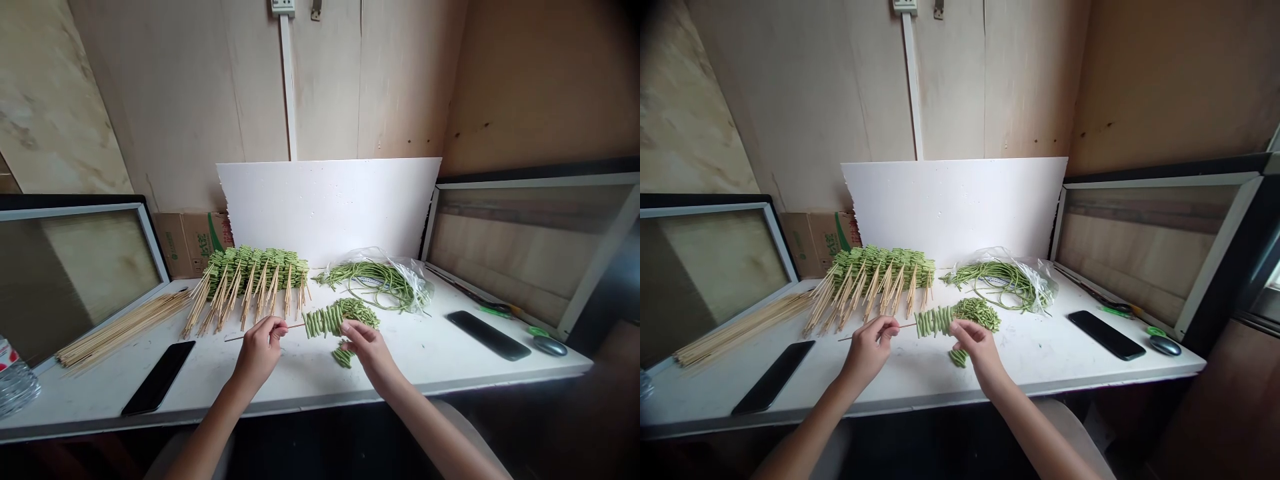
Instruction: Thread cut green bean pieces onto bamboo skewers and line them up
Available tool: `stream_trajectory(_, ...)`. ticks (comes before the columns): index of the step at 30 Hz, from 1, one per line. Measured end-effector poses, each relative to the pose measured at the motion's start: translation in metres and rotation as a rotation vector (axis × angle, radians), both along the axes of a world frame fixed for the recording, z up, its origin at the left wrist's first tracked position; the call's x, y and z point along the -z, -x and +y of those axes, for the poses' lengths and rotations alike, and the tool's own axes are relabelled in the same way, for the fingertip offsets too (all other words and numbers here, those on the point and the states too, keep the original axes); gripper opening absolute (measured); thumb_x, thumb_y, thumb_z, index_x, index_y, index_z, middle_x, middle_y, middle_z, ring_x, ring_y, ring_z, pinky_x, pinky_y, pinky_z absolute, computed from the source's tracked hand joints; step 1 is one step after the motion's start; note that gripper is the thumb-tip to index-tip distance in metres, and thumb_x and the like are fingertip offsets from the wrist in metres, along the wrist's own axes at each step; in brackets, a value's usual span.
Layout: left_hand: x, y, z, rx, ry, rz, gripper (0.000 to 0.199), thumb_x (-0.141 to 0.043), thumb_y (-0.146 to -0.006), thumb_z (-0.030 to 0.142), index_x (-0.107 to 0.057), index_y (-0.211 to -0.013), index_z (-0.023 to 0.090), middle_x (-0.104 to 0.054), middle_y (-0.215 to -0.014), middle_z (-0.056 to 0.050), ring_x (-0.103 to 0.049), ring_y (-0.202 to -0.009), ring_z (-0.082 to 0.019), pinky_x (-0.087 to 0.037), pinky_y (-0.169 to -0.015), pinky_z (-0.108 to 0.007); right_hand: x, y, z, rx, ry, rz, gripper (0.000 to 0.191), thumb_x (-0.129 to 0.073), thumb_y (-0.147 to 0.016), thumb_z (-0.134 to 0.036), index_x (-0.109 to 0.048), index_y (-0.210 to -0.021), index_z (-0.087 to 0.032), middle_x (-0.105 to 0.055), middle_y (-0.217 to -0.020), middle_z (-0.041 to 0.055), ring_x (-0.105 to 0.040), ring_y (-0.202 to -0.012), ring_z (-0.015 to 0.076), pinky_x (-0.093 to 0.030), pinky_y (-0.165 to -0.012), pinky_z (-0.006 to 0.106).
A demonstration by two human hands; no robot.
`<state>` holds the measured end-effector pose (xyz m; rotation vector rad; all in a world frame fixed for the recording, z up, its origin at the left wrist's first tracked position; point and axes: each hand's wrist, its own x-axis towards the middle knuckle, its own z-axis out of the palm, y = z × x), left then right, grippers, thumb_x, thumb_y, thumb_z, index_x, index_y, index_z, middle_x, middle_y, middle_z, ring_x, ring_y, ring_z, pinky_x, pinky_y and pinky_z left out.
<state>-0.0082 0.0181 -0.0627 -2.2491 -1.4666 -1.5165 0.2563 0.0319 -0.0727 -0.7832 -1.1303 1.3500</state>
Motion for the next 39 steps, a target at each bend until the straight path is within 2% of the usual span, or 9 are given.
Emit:
stream_trajectory(3, 0.0, -0.002, 0.0, 0.007, 0.015, 0.011, 0.016, -0.051, -0.097, 0.016, -0.063, -0.089, 0.021, -0.07, -0.082, -0.003, -0.067, -0.075, -0.018, -0.049, -0.07, -0.027, 0.004, 0.002, 0.001, 0.011, -0.013, -0.047, 0.033, -0.087, -0.075, -0.048, -0.081, -0.091, -0.021, -0.073, -0.094, 0.0057, -0.059, -0.068, 0.0151, -0.05, -0.073, 0.034)
stream_trajectory(7, -0.001, 0.002, 0.001, -0.025, 0.009, 0.013, 0.017, -0.05, -0.097, 0.016, -0.064, -0.089, 0.022, -0.071, -0.082, -0.003, -0.068, -0.077, -0.019, -0.049, -0.07, -0.027, -0.003, -0.009, 0.008, 0.044, -0.061, -0.115, 0.044, -0.066, -0.09, -0.06, -0.081, -0.1, -0.02, -0.076, -0.1, 0.0111, -0.067, -0.091, 0.0255, -0.052, -0.071, 0.034)
stream_trajectory(9, -0.001, 0.007, 0.004, -0.056, 0.024, 0.01, 0.017, -0.049, -0.097, 0.017, -0.064, -0.09, 0.022, -0.071, -0.082, -0.003, -0.068, -0.076, -0.02, -0.049, -0.071, -0.028, -0.008, -0.02, 0.014, 0.074, -0.162, -0.339, 0.049, -0.055, -0.095, -0.062, -0.081, -0.101, -0.02, -0.077, -0.1, 0.0126, -0.068, -0.095, 0.0285, -0.051, -0.071, 0.035)
stream_trajectory(13, 0.002, 0.014, 0.009, -0.095, 0.077, 0.013, 0.017, -0.048, -0.096, 0.016, -0.064, -0.091, 0.022, -0.071, -0.079, -0.003, -0.068, -0.073, -0.02, -0.049, -0.068, -0.028, -0.004, -0.041, 0.027, 0.175, -0.436, -0.967, 0.037, -0.062, -0.092, -0.053, -0.081, -0.088, -0.022, -0.077, -0.091, 0.0112, -0.064, -0.093, 0.0315, -0.049, -0.078, 0.041)
stream_trajectory(19, 0.006, 0.015, 0.011, -0.102, 0.091, 0.043, 0.022, -0.045, -0.092, 0.01, -0.064, -0.091, 0.022, -0.07, -0.076, -0.002, -0.07, -0.073, -0.02, -0.051, -0.069, -0.028, 0.017, -0.041, 0.032, 0.252, -0.496, -1.265, 0.028, -0.063, -0.094, -0.042, -0.081, -0.081, -0.023, -0.075, -0.08, 0.009, -0.064, -0.088, 0.0306, -0.047, -0.08, 0.04)
stream_trajectory(24, 0.004, 0.014, 0.01, -0.111, 0.096, 0.059, 0.023, -0.045, -0.09, 0.008, -0.064, -0.09, 0.021, -0.071, -0.075, -0.002, -0.07, -0.072, -0.02, -0.051, -0.068, -0.027, 0.021, -0.035, 0.031, 0.264, -0.505, -1.342, 0.02, -0.068, -0.09, -0.034, -0.082, -0.08, -0.024, -0.073, -0.075, 0.0076, -0.065, -0.086, 0.0291, -0.047, -0.081, 0.039)
stream_trajectory(30, 0.006, 0.013, 0.01, -0.126, 0.106, 0.071, 0.022, -0.046, -0.092, 0.011, -0.065, -0.089, 0.022, -0.071, -0.076, -0.002, -0.068, -0.071, -0.019, -0.049, -0.067, -0.027, 0.028, -0.034, 0.032, 0.316, -0.515, -1.35, 0.019, -0.066, -0.089, -0.031, -0.084, -0.086, -0.025, -0.075, -0.085, 0.0091, -0.061, -0.093, 0.0307, -0.046, -0.076, 0.038)
stream_trajectory(35, 0.007, 0.013, 0.01, -0.128, 0.092, 0.081, 0.022, -0.046, -0.093, 0.013, -0.065, -0.089, 0.022, -0.069, -0.074, -0.002, -0.066, -0.067, -0.019, -0.047, -0.065, -0.027, 0.038, -0.033, 0.036, 0.344, -0.547, -1.144, 0.011, -0.074, -0.082, -0.035, -0.082, -0.078, -0.028, -0.076, -0.082, 0.0086, -0.061, -0.091, 0.0327, -0.045, -0.074, 0.039)
stream_trajectory(39, 0.007, 0.013, 0.011, -0.13, 0.093, 0.084, 0.021, -0.047, -0.093, 0.012, -0.065, -0.088, 0.022, -0.069, -0.072, -0.002, -0.066, -0.066, -0.019, -0.046, -0.064, -0.027, 0.041, -0.032, 0.038, 0.341, -0.504, -1.027, 0.012, -0.074, -0.08, -0.029, -0.082, -0.088, -0.027, -0.077, -0.083, 0.0076, -0.062, -0.093, 0.0339, -0.046, -0.075, 0.042)
